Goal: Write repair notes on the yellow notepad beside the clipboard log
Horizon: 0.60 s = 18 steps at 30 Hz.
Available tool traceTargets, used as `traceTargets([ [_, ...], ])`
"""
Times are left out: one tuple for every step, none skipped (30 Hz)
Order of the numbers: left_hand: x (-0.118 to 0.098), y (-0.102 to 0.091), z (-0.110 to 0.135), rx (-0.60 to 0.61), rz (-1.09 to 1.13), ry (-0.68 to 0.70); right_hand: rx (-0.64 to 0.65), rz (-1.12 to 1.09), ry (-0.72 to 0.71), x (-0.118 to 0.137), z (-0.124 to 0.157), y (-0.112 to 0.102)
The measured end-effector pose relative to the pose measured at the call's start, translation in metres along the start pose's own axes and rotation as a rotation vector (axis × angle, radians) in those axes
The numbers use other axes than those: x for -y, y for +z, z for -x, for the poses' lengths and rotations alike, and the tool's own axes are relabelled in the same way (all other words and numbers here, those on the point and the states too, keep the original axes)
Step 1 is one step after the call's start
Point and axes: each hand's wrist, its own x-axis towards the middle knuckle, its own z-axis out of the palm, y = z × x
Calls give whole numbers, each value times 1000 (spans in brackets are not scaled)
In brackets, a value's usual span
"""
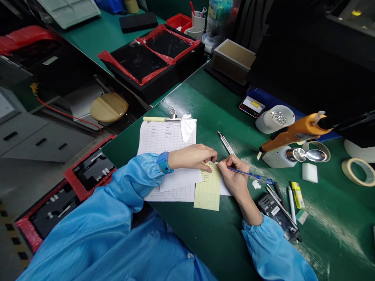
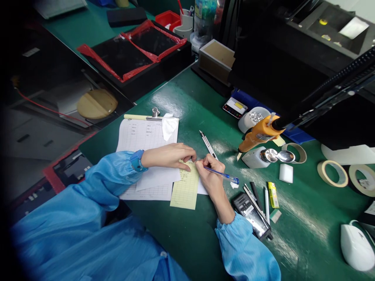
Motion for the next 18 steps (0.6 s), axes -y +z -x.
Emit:
traceTargets([
  [0, 0, 0, 1, 0, -3, -10, -8, 2, 0, 0, 0],
  [-1, 0, 0, 2, 2, -6, -16, -15, 3, 0, 0, -1],
  [-1, 0, -1, 3, 4, -8, -14, -21, 5, 0, 0, -1],
  [0, 0, -1, 5, 8, -6, -8, -25, 8, -1, 0, -1],
  [0, 0, -1, 5, 13, -2, -2, -28, 10, -1, 0, -1],
  [1, 0, -1, 5, 17, 7, 5, -30, 11, -1, -1, -1],
  [2, 1, -1, 2, 21, 18, 9, -30, 11, -1, -1, -1],
  [3, 2, -1, -1, 24, 31, 8, -27, 8, -2, -1, -1],
  [4, 2, -1, -8, 26, 43, 6, -24, 6, -1, -1, 0],
  [6, 3, -1, -15, 26, 56, 1, -20, 4, -1, -1, 0],
  [8, 5, -1, -24, 24, 68, -3, -14, 5, -1, -1, 0],
  [9, 6, -1, -32, 23, 79, -8, -9, 7, 0, -1, 0],
  [10, 6, -1, -42, 21, 88, -12, -4, 9, 0, -1, 0],
  [11, 7, -1, -48, 21, 95, -12, 0, 13, 0, -1, 0],
  [12, 8, -1, -52, 23, 98, -10, 3, 15, 1, -1, 0],
  [12, 8, -1, -54, 24, 98, -7, 5, 15, 1, -1, 0],
  [12, 8, -1, -54, 24, 96, -3, 6, 12, 1, -1, 0],
  [12, 8, -1, -52, 24, 93, 1, 6, 9, 2, -1, -1],
])
